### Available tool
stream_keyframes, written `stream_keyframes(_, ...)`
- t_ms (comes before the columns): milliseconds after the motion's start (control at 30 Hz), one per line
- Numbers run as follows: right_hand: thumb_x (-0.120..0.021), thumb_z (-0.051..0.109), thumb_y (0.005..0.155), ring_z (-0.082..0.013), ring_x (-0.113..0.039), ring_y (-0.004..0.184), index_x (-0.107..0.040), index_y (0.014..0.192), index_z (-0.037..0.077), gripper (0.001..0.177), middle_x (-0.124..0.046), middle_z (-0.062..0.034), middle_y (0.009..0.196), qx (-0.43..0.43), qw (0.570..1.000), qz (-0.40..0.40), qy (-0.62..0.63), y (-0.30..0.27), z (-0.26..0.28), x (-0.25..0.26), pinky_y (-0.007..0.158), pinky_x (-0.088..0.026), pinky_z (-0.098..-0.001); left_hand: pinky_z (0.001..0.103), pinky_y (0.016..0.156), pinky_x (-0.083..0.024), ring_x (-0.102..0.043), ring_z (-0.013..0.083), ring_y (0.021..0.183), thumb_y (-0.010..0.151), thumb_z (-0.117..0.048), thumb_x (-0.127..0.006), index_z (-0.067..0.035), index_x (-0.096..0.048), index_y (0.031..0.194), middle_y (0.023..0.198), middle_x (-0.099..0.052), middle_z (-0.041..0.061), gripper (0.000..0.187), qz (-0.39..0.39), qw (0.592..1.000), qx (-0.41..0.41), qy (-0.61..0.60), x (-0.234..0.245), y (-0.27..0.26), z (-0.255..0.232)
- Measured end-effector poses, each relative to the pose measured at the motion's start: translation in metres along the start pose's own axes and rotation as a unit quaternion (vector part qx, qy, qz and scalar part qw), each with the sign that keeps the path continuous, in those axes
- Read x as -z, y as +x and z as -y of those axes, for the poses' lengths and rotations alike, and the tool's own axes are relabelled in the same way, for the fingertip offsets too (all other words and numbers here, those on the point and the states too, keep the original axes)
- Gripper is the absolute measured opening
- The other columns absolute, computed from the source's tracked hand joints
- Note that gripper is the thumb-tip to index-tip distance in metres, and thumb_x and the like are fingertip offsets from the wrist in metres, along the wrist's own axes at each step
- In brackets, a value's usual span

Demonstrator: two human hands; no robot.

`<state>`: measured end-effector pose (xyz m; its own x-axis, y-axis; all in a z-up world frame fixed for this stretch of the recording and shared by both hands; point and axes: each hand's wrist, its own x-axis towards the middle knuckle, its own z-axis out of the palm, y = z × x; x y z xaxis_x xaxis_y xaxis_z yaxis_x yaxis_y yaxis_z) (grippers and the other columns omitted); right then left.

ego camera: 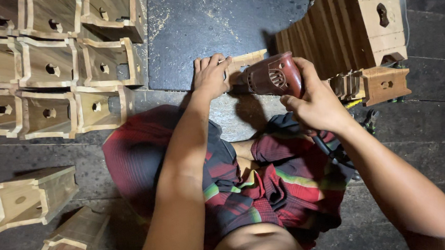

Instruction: The person drills holes into small wooden pieces using a hand-held power drill.

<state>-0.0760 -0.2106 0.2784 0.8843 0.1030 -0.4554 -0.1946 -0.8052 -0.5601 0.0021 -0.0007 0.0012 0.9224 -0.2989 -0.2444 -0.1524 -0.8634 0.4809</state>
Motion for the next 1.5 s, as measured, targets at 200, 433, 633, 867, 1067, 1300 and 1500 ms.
stream_keyframes(200, -0.071, 0.018, 0.084, -0.0377, -0.074, 0.070, -0.038, 0.152, 0.018, 0.075, -0.072, -0.0175, 0.073, -0.001, 1.000, 0.003, -0.008, 0.001, 0.003, -0.002, 0.078, -0.054, -0.0475, 0.049, 0.118, -0.016, -0.042, 0.0270, 0.134, 0.077, -0.031, -0.076, -0.034, -0.046, 0.151, 0.143, -0.044, -0.008, 0.080, 0.004, 1.000, 0.007, -0.001, 0.004, -0.002, -0.002)
stream_keyframes(433, -0.071, 0.019, 0.084, -0.0395, -0.074, 0.071, -0.036, 0.153, 0.017, 0.077, -0.071, -0.0178, 0.071, -0.009, 1.000, 0.009, -0.016, -0.002, 0.010, -0.002, 0.080, -0.053, -0.0492, 0.048, 0.118, -0.016, -0.041, 0.0266, 0.134, 0.078, -0.027, -0.074, -0.033, -0.046, 0.153, 0.145, -0.043, -0.007, 0.080, 0.016, 1.000, 0.010, -0.003, 0.009, -0.004, -0.004)
stream_keyframes(633, -0.071, 0.019, 0.084, -0.0414, -0.073, 0.074, -0.036, 0.152, 0.017, 0.076, -0.072, -0.0181, 0.072, -0.009, 1.000, 0.010, -0.026, -0.001, 0.009, -0.003, 0.081, -0.052, -0.0508, 0.049, 0.118, -0.016, -0.043, 0.0269, 0.133, 0.078, -0.026, -0.074, -0.033, -0.047, 0.152, 0.144, -0.044, -0.007, 0.079, 0.015, 1.000, 0.008, -0.002, 0.011, -0.005, -0.005)
stream_keyframes(867, -0.070, 0.022, 0.085, -0.0438, -0.073, 0.079, -0.035, 0.152, 0.020, 0.076, -0.072, -0.0214, 0.077, -0.013, 0.999, 0.012, -0.036, -0.005, 0.013, -0.005, 0.085, -0.051, -0.0527, 0.049, 0.119, -0.014, -0.041, 0.0267, 0.134, 0.079, -0.025, -0.072, -0.032, -0.048, 0.151, 0.145, -0.042, -0.007, 0.076, 0.021, 1.000, 0.017, -0.010, 0.013, -0.006, -0.006)
stream_keyframes(1067, -0.070, 0.021, 0.085, -0.0545, -0.068, 0.093, -0.033, 0.153, 0.018, 0.077, -0.070, -0.0314, 0.090, -0.006, 0.999, 0.019, -0.044, -0.003, 0.014, -0.007, 0.087, -0.048, -0.0593, 0.049, 0.119, -0.014, -0.042, 0.0261, 0.134, 0.080, -0.025, -0.071, -0.033, -0.048, 0.151, 0.145, -0.042, -0.008, 0.074, 0.021, 1.000, 0.018, -0.007, 0.009, -0.002, -0.005)
stream_keyframes(1300, -0.069, 0.021, 0.085, -0.0515, -0.071, 0.083, -0.034, 0.150, 0.017, 0.075, -0.071, -0.0291, 0.084, -0.012, 0.999, 0.028, -0.039, 0.000, 0.012, -0.008, 0.085, -0.050, -0.0573, 0.048, 0.119, -0.013, -0.041, 0.0256, 0.134, 0.081, -0.028, -0.075, -0.033, -0.045, 0.152, 0.145, -0.042, -0.007, 0.077, 0.023, 1.000, 0.017, -0.011, 0.007, 0.000, -0.003)
stream_keyframes(1500, -0.070, 0.020, 0.084, -0.0499, -0.072, 0.079, -0.032, 0.151, 0.016, 0.077, -0.070, -0.0293, 0.081, -0.018, 0.999, 0.034, -0.035, 0.002, 0.014, -0.009, 0.083, -0.050, -0.0569, 0.050, 0.117, -0.015, -0.043, 0.0263, 0.132, 0.082, -0.036, -0.080, -0.031, -0.047, 0.152, 0.142, -0.045, -0.006, 0.078, 0.020, 1.000, 0.010, -0.014, 0.007, 0.000, -0.003)
